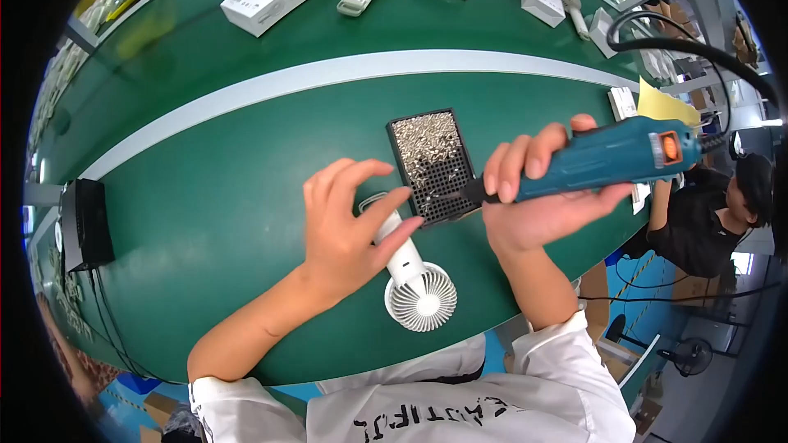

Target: Assemble a handheld electric fan using an electric screwdriver on a production line.

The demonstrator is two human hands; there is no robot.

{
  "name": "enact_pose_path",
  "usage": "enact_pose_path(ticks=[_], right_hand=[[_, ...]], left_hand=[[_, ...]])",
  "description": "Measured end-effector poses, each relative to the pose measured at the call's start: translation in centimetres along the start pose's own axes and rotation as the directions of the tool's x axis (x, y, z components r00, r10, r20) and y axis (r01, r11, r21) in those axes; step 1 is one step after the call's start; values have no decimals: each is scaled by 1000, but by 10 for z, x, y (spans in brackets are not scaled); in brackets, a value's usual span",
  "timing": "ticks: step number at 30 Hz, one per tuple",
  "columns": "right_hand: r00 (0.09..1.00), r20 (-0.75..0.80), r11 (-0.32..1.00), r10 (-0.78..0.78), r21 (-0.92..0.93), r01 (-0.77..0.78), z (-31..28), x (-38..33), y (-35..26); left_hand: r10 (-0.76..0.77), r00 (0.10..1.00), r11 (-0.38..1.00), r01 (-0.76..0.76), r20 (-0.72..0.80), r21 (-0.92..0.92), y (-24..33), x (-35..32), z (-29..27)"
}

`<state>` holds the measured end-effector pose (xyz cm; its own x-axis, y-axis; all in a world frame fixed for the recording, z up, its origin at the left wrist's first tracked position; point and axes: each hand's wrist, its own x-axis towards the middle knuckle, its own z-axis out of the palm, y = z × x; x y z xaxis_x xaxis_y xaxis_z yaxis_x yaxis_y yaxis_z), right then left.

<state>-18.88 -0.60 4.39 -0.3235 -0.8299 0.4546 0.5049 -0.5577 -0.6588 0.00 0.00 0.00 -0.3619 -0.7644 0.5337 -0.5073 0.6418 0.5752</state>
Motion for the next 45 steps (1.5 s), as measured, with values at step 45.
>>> enact_pose_path(ticks=[45], right_hand=[[925,173,927,337,-230,-295,63,-32,43]], left_hand=[[-213,975,952,220,57,-214,-4,-38,-7]])
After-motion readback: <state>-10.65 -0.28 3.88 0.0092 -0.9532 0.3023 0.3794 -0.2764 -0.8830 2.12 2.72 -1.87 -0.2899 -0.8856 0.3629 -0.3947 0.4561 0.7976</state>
